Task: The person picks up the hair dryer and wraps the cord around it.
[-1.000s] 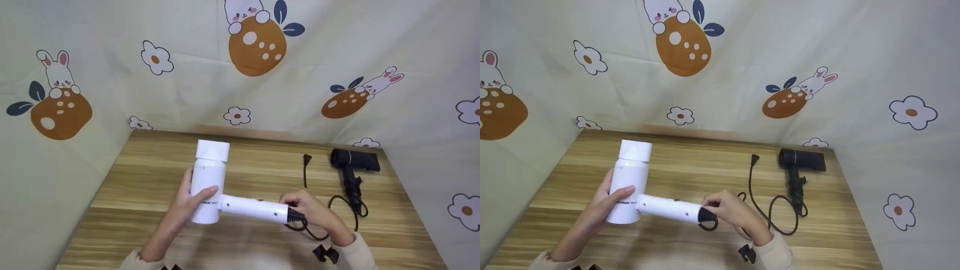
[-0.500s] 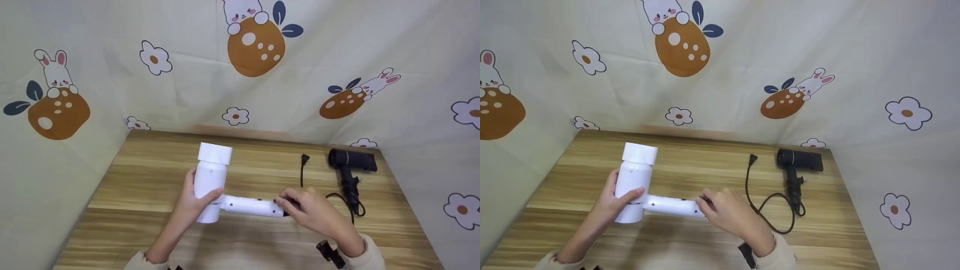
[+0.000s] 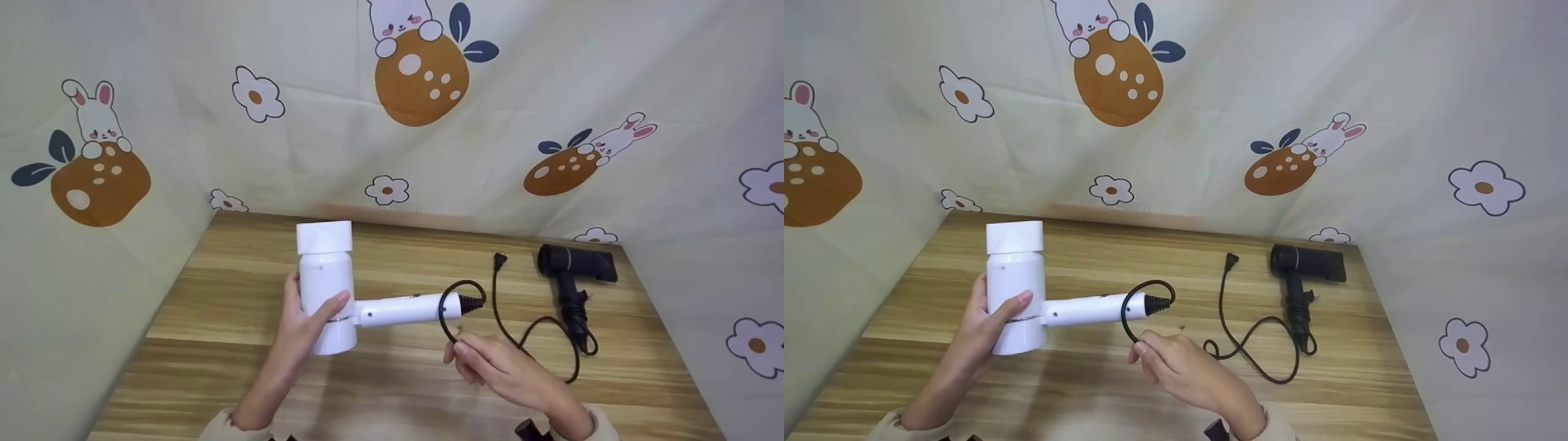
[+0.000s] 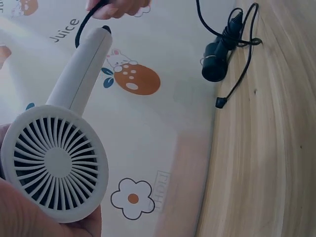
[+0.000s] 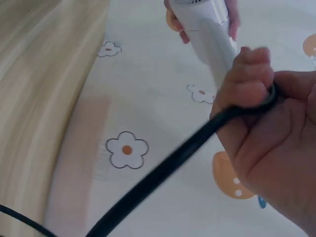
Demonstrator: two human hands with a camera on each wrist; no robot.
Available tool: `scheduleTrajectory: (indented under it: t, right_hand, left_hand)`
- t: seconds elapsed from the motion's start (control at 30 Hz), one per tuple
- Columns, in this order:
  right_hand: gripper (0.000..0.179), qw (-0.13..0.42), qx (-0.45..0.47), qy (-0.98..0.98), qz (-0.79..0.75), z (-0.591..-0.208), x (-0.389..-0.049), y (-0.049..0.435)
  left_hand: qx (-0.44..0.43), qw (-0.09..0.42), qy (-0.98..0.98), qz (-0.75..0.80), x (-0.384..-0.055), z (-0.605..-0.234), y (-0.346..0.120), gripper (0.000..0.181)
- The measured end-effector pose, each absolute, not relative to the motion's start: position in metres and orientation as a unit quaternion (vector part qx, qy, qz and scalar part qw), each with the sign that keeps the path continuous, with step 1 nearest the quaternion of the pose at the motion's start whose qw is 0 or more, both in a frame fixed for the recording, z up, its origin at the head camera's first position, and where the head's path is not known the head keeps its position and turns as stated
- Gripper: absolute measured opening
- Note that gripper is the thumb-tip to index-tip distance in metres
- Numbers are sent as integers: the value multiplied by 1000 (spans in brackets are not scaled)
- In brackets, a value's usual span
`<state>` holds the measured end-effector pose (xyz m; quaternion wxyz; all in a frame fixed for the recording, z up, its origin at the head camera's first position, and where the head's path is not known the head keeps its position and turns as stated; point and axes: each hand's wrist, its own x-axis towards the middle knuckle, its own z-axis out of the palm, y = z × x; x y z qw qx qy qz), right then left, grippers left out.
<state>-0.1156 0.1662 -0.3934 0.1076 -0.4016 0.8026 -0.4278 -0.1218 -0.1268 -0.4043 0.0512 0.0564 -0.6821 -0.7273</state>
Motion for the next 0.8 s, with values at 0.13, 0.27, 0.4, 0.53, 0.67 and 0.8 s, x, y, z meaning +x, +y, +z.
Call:
scheduleTrajectory:
  t: [0.13, 0.27, 0.4, 0.53, 0.67, 0.8]
  right_hand:
    - [25, 130, -439, 764, -454, -407, -127, 175]
    - [25, 141, -459, 747, -460, -418, -136, 180]
    - [17, 178, -420, 754, -472, -423, -143, 181]
    - [5, 162, -419, 770, -454, -423, -153, 184]
    - [11, 166, -419, 784, -426, -414, -160, 185]
    - [22, 190, -374, 816, -398, -398, -160, 184]
  left_hand:
    - [64, 39, -669, -740, -120, -401, -127, 69]
    - [62, 13, -658, -750, -117, -400, -126, 68]
    - [52, -10, -653, -755, -115, -399, -124, 65]
    - [24, -47, -658, -751, -113, -399, -124, 64]
    - [-2, -80, -683, -726, -112, -401, -125, 70]
    - [-13, -88, -722, -686, -113, -404, -124, 74]
